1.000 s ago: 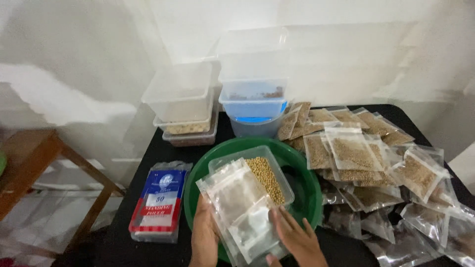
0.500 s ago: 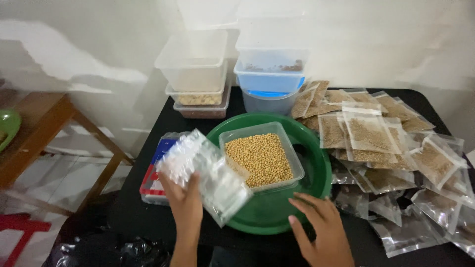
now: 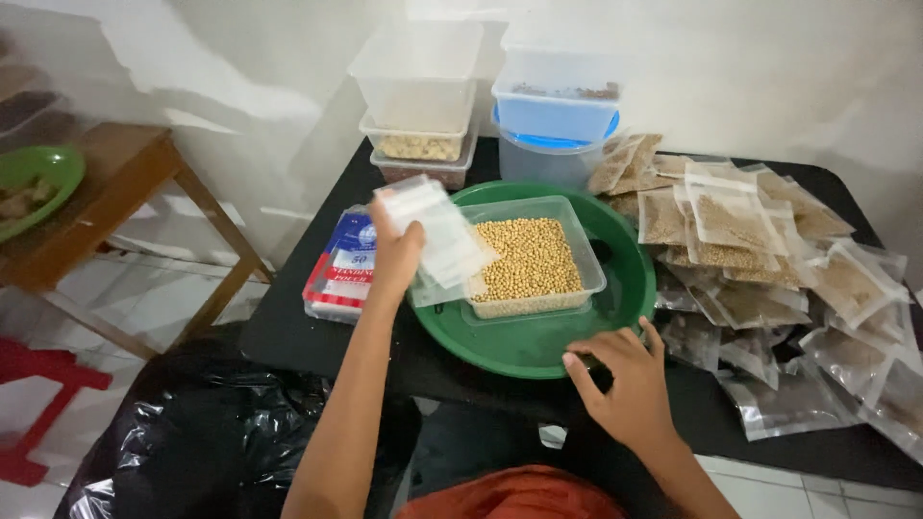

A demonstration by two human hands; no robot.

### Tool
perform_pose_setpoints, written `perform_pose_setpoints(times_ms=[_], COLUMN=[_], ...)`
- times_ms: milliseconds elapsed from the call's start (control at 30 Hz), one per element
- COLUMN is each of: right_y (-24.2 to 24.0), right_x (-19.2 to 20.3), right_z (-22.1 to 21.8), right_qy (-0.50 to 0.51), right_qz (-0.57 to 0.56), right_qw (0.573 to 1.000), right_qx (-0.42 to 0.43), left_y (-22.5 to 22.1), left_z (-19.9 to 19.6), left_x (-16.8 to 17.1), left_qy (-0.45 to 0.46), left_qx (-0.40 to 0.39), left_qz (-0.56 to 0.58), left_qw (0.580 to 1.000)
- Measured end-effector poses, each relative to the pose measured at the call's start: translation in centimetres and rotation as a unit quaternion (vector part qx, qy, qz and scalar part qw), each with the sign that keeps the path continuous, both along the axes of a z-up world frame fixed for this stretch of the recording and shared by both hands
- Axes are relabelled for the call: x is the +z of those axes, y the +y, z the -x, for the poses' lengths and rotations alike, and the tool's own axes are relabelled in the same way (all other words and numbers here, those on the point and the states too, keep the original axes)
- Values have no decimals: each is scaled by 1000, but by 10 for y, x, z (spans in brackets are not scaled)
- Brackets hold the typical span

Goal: Manually filling small plastic pouches with soybeans using a measuring spoon from a larger container.

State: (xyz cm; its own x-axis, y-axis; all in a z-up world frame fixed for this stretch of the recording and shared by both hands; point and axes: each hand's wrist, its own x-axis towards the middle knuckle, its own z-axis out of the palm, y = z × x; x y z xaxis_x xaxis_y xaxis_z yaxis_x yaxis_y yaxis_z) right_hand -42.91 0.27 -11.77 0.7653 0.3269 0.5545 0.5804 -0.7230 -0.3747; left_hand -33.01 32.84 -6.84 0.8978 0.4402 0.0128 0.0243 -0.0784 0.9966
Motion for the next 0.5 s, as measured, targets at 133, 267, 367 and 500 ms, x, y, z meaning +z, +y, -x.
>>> perform_pose_setpoints(times_ms=[133,267,367,500], right_y=[0,8,12,20], right_x=[26,75,89,81], right_z=[-22,-70,-111,-138], right_qy=[20,-28,23,65], right_qz=[-82,-22,-12,-10], right_qw=[994,998,995,992], right_qx=[74,54,93,107], left_y=[-8,-2,6,7], left_z=[3,-28,-48,-47], left_x=[24,-4,-17,-22], left_qy=[26,-80,-45,-21], left_qx=[-92,-90,-99,-78], left_qz=[52,-32,-32,-52], left_qw=[994,992,994,995])
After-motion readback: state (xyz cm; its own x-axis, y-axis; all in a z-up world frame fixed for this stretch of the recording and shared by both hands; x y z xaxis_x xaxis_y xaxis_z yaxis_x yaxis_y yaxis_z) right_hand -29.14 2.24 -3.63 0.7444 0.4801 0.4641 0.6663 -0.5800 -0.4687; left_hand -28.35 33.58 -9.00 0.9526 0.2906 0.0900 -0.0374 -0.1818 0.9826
